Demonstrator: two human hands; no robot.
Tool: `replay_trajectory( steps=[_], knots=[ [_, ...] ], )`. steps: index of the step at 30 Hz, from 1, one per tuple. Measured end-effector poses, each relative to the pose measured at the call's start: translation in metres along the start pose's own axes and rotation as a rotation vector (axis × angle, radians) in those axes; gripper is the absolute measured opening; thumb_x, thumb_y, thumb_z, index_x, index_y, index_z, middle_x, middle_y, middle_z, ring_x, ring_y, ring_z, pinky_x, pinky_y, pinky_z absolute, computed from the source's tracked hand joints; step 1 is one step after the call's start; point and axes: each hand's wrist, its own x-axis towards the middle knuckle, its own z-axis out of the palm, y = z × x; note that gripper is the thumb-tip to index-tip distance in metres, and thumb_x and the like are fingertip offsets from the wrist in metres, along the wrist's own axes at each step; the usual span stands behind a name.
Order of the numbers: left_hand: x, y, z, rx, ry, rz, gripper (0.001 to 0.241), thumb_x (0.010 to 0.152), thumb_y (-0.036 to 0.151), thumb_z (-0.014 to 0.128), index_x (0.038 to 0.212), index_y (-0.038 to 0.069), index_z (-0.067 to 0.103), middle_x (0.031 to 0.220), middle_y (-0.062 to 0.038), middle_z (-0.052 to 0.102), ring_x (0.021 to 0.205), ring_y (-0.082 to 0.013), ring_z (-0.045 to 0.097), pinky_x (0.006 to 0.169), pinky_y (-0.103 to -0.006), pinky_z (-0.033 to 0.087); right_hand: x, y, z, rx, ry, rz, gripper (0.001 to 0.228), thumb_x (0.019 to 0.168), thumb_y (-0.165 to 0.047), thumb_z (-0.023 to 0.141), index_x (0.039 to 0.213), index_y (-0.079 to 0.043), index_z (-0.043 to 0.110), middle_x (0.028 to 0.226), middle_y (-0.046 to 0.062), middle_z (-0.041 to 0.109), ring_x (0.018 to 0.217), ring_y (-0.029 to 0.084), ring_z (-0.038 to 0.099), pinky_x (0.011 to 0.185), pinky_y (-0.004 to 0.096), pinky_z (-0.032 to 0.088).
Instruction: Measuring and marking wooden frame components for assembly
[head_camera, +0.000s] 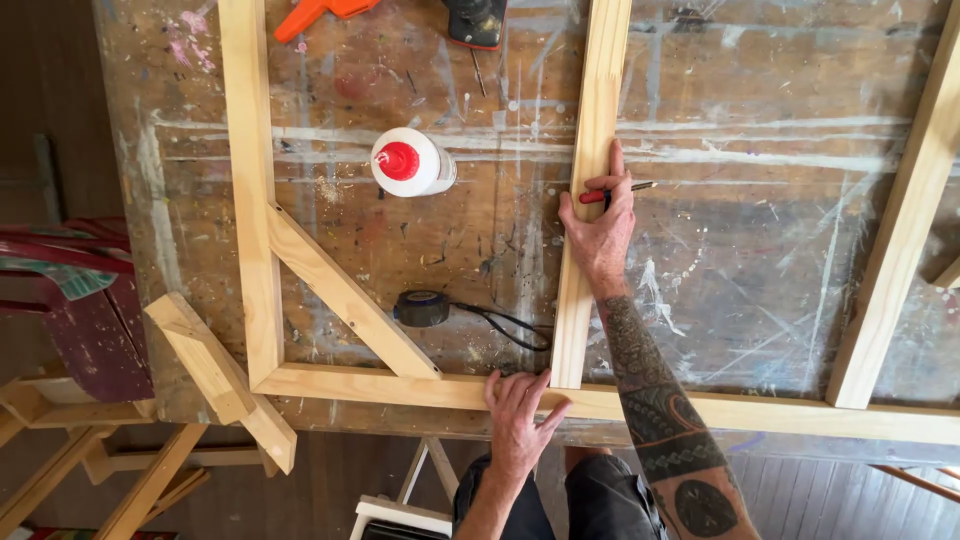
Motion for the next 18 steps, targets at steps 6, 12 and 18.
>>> replay_trajectory(
  steps=[6,12,18],
  knots=[
    [0.005,0.004,-0.006,-0.001,-0.002,0.004,0.058,0.081,0.044,0.088,0.127,0.016,0.066,0.104,0.001,0.073,0.103,-0.0177,0.065,0.112,-0.0521,0.031,0.0,-0.001,0.0,0.036,0.009,0.001,0.035,0.087,-0.004,0.079,0.104,-0.012,0.049,0.164,0.011,0.041,0.079,0.017,0.059,0.077,0.029,0.051],
    [0.007,0.006,-0.01,-0.003,-0.021,0.004,0.058,0.083,0.044,0.087,0.129,0.015,0.065,0.102,0.001,0.071,0.102,-0.0186,0.065,0.112,-0.0532,0.03,-0.002,0.0,0.0,0.035,0.018,0.018,0.036,0.088,-0.004,0.08,0.103,-0.013,0.048,0.164,0.01,0.042,0.077,0.016,0.061,0.075,0.029,0.051],
    [0.009,0.006,-0.011,-0.01,-0.017,0.016,0.059,0.083,0.041,0.089,0.13,0.015,0.064,0.104,0.001,0.07,0.103,-0.0188,0.064,0.112,-0.0535,0.031,-0.001,0.0,0.002,0.053,0.012,0.03,0.036,0.089,-0.004,0.08,0.103,-0.013,0.048,0.164,0.01,0.041,0.076,0.016,0.06,0.075,0.028,0.051]
  ],
)
